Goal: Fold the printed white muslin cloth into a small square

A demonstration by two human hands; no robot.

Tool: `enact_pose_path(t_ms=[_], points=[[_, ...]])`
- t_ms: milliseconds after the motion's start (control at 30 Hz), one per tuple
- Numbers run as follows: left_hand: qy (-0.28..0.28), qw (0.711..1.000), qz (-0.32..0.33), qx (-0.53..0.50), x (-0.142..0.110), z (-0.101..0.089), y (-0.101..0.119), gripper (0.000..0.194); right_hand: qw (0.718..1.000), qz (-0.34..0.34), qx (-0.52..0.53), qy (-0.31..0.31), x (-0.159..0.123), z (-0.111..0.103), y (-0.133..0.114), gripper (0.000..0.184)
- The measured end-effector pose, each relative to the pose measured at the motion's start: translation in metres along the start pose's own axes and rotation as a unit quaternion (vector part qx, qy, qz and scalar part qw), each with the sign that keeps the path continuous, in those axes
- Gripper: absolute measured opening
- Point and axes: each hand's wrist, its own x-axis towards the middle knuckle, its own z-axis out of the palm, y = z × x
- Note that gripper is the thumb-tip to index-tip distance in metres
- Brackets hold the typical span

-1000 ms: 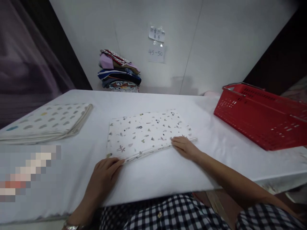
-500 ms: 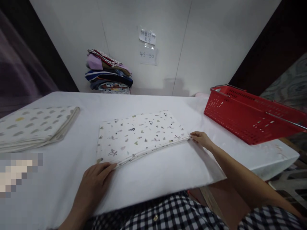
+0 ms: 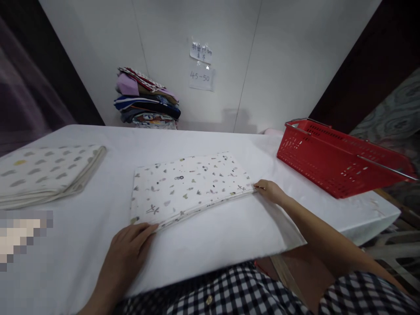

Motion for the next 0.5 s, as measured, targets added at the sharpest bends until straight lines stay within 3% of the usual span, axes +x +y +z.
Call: enact_pose_path(t_ms=[300, 500], points=[[-0.014, 1.0, -0.007, -0.014, -0.002, 0.002, -0.002, 0.03, 0.994, -0.008, -0.106, 0.034, -0.012, -0.005, -0.006, 0.026], [-0.008, 1.0, -0.013, -0.011, 0.002, -0.001, 0.0, 0.029, 0.993, -0.019, -0.113, 0.004, -0.022, -0.001, -0.009, 0.025]])
